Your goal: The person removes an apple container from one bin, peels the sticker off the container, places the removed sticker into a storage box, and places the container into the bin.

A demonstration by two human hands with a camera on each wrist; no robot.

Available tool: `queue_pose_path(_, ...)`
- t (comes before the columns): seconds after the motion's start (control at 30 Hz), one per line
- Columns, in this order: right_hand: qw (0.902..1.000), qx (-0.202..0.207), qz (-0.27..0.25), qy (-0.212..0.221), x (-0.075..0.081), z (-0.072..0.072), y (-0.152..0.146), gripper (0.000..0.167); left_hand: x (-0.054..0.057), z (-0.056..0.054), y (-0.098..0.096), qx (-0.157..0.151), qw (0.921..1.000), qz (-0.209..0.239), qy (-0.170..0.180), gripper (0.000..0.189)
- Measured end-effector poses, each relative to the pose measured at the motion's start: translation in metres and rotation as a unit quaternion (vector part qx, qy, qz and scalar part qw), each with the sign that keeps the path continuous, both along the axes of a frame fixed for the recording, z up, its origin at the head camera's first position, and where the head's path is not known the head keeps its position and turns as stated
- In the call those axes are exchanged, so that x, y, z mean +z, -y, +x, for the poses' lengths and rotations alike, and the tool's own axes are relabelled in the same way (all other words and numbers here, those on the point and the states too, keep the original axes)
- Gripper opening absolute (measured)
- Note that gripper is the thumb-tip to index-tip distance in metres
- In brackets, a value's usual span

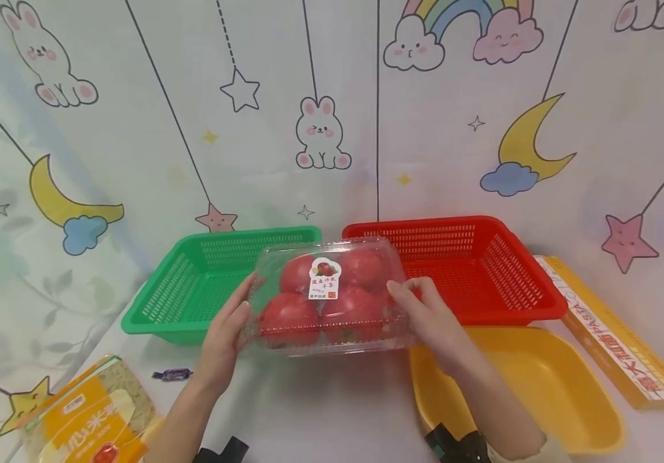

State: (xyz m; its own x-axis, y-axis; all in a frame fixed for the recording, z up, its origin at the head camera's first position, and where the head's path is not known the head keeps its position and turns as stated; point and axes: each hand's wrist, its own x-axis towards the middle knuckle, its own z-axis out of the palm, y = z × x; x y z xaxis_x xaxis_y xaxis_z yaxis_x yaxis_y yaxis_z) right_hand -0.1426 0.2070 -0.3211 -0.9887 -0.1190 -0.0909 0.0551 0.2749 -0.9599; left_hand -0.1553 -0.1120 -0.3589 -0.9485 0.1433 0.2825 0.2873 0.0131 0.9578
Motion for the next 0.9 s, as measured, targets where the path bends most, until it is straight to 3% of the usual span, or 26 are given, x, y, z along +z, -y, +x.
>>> queue_pose_path(0.43,0.9906,0.128,-0.019,0.045,-0.011,0.03,0.002,0.035,0.002,0.046,0.035,0.013,0.9996,-0.005,0.023,0.051)
queue_pose_path(0.67,0.9795,0.177,-0.016,0.094,-0.019,0.044,-0.011,0.038,-0.014,0.07,0.047,-0.05,0.9962,0.043,0.058,0.057)
queue_pose_path(0.9,0.9756,0.172,0.042,0.13,-0.026,0.05,-0.009,0.048,-0.034,0.078,0.065,-0.121,0.9822,0.046,0.136,0.067)
